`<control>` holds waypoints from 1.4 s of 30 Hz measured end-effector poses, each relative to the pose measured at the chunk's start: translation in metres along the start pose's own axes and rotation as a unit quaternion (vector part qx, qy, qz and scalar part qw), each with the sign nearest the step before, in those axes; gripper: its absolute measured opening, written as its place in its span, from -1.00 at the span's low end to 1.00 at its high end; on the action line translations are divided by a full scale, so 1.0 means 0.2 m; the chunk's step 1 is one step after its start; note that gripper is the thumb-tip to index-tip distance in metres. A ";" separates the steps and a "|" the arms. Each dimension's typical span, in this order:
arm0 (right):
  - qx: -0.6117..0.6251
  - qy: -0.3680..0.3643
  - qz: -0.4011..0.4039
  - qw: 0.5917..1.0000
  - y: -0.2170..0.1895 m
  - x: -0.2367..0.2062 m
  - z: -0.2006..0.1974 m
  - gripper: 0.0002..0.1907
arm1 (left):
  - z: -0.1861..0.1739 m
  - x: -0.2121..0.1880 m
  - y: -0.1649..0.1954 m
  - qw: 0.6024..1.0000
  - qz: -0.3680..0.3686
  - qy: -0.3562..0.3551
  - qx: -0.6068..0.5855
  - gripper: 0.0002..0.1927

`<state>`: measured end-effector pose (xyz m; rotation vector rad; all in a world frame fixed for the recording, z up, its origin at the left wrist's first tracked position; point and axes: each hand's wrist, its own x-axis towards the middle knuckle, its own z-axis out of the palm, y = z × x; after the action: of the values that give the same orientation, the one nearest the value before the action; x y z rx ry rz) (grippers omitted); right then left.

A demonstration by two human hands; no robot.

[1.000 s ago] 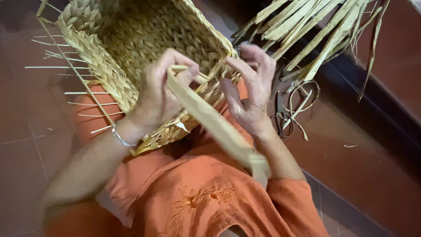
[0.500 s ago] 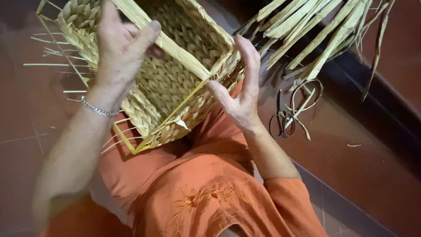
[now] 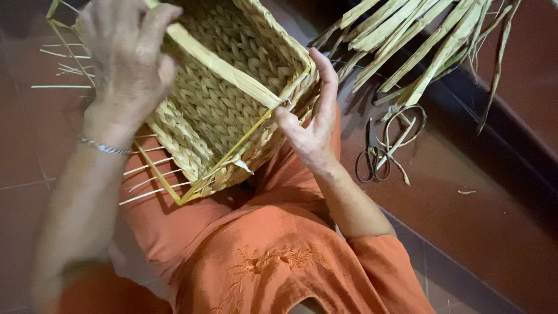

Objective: The person sits on the floor with a woven water-hyacinth basket on their lap and weaves flat palm-leaf strips around the basket's rim, folding and tucking the strips to bind the edge. They work the strip around the rim section by section, pressing each fold into place by hand.

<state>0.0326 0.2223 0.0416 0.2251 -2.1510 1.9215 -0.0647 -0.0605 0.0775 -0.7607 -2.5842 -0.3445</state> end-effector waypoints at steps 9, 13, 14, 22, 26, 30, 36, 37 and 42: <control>0.042 -0.003 0.024 0.999 0.01 -0.01 -0.01 -0.08 | -0.02 0.07 0.19 0.637 -0.407 -0.120 -0.644 -0.54; 0.031 -0.006 0.019 0.999 0.02 -0.01 -0.02 -0.06 | 0.02 0.06 0.35 0.516 -0.428 -0.126 -0.731 -0.65; 0.023 -0.008 0.017 1.000 0.02 -0.01 -0.02 -0.05 | 0.04 0.06 0.37 0.502 -0.424 -0.131 -0.742 -0.72; -0.003 -0.013 -0.024 1.000 0.04 -0.03 -0.05 -0.05 | 0.09 0.05 0.43 0.585 -0.328 -0.172 -0.721 -0.76; -0.054 0.003 -0.079 0.995 0.05 -0.04 -0.05 -0.08 | 0.10 0.07 0.43 0.681 -0.225 -0.173 -0.675 -0.73; -0.063 0.011 -0.094 0.994 0.06 -0.06 -0.05 -0.21 | 0.11 0.10 0.43 0.746 -0.190 -0.204 -0.605 -0.78; -0.132 0.037 -0.145 0.980 0.06 -0.05 -0.04 -0.28 | 0.11 0.11 0.42 0.674 -0.226 -0.176 -0.681 -0.77; -0.146 0.044 -0.157 0.976 0.06 -0.04 -0.04 -0.30 | 0.10 0.10 0.42 0.657 -0.250 -0.181 -0.687 -0.82; -0.256 0.050 -0.210 0.942 0.00 -0.01 -0.05 -0.41 | 0.07 0.07 0.39 0.584 -0.265 -0.197 -0.741 -0.82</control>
<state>0.0358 0.2318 0.0422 0.4295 -2.2195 1.0827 -0.0360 0.0147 0.0794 -0.3716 -2.2155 -2.9920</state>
